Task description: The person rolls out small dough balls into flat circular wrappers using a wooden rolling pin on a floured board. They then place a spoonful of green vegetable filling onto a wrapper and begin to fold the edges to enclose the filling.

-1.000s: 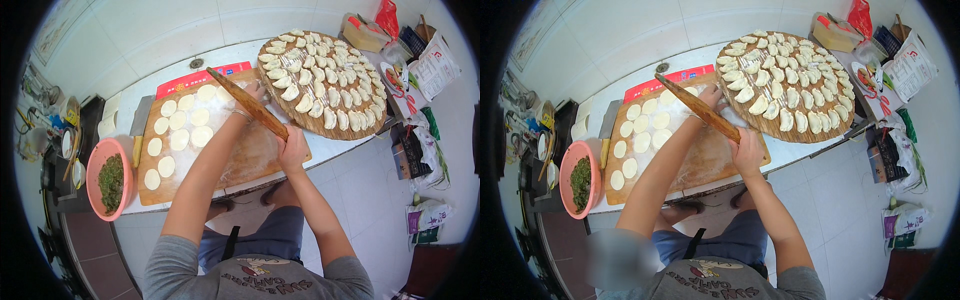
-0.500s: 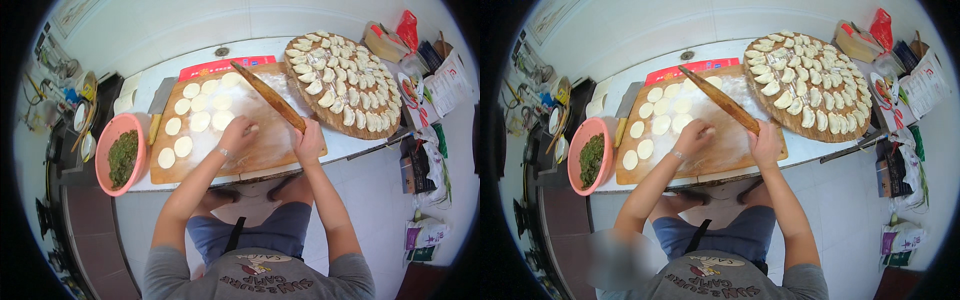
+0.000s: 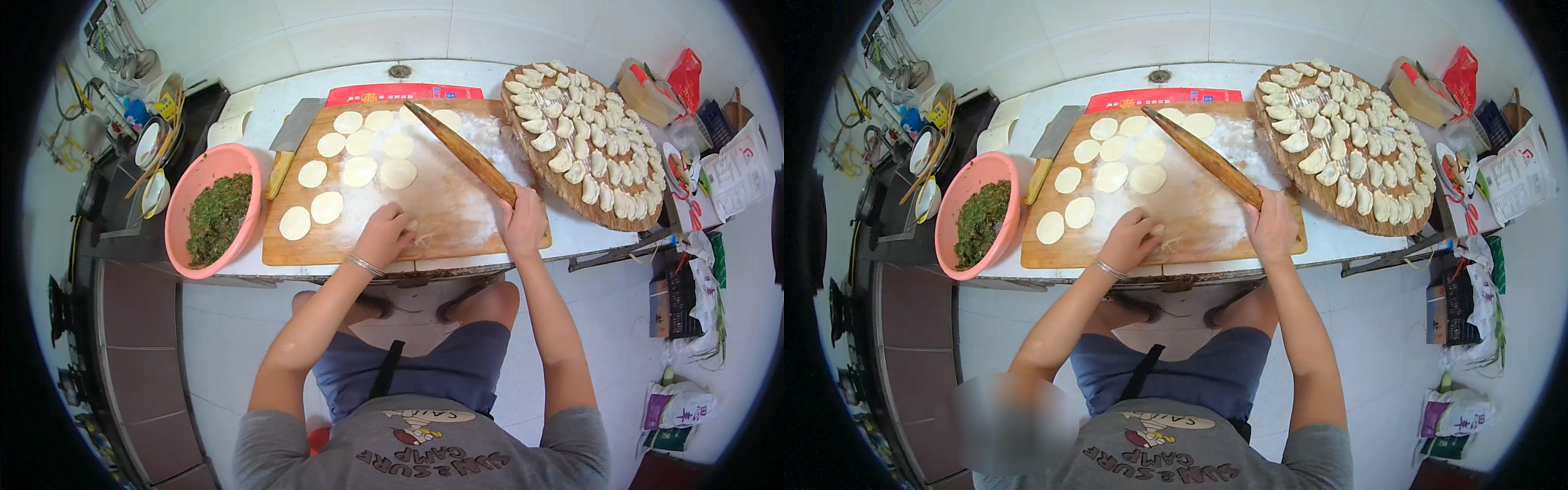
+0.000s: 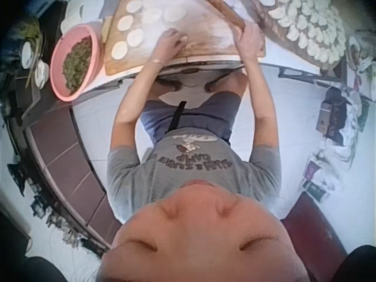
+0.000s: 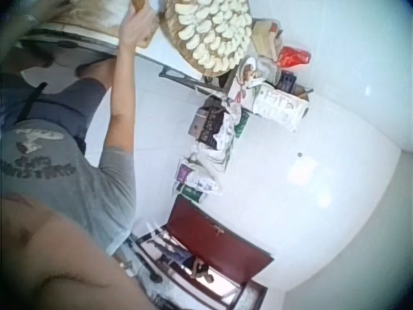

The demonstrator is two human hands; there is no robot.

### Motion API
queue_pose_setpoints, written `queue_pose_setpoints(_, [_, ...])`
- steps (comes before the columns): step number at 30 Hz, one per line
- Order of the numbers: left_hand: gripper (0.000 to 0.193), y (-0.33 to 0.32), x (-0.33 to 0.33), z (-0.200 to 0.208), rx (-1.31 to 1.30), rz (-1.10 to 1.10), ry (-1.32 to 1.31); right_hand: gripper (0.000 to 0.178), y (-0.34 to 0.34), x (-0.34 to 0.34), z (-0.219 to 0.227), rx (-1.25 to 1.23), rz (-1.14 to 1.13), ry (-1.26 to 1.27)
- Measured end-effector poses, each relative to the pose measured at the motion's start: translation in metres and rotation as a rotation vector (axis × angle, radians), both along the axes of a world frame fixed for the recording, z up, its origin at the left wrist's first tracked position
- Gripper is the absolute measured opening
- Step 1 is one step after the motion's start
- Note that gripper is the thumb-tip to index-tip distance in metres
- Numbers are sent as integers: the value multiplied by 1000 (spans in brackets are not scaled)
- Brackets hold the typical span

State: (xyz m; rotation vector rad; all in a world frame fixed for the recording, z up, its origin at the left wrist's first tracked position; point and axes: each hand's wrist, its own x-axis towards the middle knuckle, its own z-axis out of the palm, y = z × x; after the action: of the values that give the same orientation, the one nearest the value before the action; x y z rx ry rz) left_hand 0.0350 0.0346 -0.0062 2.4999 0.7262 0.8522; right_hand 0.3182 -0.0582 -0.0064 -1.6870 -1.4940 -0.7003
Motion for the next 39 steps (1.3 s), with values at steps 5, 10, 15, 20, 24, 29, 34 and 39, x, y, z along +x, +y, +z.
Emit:
queue_pose_setpoints(5, [34,-7,0,-8,-51,45,-56,35,2,-3,0,20,0,-21])
queue_pose_setpoints(10, [27,-14,3,10,50,37,2,35,0,-4,2,36,4,-35])
queue_pose_setpoints(15, [33,-5,-3,14,-213,23,123,33,-3,-5,-1,-83,15,68])
queue_pose_setpoints(20, [33,-11,3,11,-261,160,69,36,0,-3,2,19,22,-25])
queue_pose_setpoints(24, [31,-5,4,16,-324,109,79,36,1,-3,3,33,34,-27])
queue_pose_setpoints(29, [44,-4,8,8,-266,181,159,36,1,-3,1,-15,7,-19])
queue_pose_setpoints(34, [61,10,45,17,142,361,14,36,1,-4,3,2,9,-24])
queue_pose_setpoints(39, [80,1,63,-16,165,288,322,35,-1,-5,3,-18,18,-25])
